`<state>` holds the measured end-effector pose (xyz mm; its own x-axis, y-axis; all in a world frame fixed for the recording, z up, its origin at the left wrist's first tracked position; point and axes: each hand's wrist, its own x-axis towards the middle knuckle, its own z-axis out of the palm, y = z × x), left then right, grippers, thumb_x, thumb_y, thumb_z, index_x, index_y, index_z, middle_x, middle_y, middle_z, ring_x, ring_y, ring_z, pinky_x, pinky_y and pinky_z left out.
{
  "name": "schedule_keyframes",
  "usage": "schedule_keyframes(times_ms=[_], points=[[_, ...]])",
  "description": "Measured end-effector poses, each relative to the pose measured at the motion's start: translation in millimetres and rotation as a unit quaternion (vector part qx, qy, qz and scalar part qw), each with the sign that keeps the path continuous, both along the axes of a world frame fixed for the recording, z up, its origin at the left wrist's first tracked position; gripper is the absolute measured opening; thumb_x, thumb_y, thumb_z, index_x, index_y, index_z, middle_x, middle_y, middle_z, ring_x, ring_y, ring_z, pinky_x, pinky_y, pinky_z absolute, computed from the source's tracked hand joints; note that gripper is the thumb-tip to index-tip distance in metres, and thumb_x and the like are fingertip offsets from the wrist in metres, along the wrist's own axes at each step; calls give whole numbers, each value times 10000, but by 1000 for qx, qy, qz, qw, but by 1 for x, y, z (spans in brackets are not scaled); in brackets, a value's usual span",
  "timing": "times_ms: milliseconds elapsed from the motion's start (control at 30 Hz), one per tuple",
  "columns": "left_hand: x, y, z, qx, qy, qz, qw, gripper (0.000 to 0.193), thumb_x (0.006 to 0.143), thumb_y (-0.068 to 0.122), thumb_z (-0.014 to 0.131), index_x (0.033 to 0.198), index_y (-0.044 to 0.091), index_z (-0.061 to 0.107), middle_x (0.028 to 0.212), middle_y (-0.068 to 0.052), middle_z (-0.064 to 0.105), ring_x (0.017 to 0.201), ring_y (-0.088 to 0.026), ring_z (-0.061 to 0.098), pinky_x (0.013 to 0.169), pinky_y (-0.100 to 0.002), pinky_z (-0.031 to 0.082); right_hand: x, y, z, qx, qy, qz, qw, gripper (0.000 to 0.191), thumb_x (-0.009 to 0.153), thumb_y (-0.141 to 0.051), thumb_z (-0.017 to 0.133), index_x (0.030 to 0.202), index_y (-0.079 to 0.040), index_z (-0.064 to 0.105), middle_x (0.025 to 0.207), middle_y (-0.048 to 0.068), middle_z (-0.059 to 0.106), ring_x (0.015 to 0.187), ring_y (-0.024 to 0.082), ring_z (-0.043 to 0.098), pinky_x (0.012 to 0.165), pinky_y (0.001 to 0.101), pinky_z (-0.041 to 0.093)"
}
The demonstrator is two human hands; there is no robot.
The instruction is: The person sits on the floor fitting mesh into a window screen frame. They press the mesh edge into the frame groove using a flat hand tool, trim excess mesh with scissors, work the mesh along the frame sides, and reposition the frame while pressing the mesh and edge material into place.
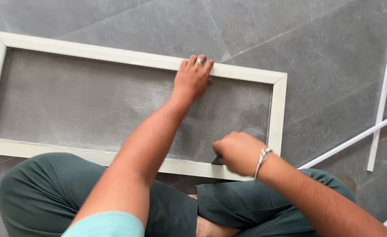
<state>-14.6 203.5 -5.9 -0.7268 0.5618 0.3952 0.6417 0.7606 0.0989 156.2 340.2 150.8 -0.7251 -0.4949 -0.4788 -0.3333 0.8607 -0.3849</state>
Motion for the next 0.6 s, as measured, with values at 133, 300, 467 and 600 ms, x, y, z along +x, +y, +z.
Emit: schedule_keyframes(times_ms=[133,300,467,600], points=[[-28,4,-18,-120,34,-74,989,482,907,329,650,1327,96,613,1231,-100,661,1029,-275,614,805,-414,492,-9,25,-26,-23,-65,-28,997,203,741,-220,828,905,-113,775,841,114,766,813,309,732,776,429,574],[-35,4,-23,-236,31,-129,963,446,928,252,588,1327,55,618,1225,-122,673,949,-272,633,697,-400,505,-50,35,-64,-78,-161,-115,977,214,744,-234,841,916,-112,805,847,54,817,782,185,787,763,323,610],[-44,11,-24,-194,53,-135,970,409,920,288,587,1270,84,645,1288,-117,665,934,-272,657,659,-425,536,-82,-14,-71,-83,-190,-116,971,235,773,-254,833,946,-104,786,872,65,801,751,208,762,728,349,608],[-51,14,-29,-171,39,-152,973,352,919,269,584,1219,109,672,1340,-97,653,948,-256,663,631,-438,552,-95,-55,-42,-79,-188,-64,977,246,760,-269,824,941,-105,792,860,86,791,755,243,757,740,378,602]])
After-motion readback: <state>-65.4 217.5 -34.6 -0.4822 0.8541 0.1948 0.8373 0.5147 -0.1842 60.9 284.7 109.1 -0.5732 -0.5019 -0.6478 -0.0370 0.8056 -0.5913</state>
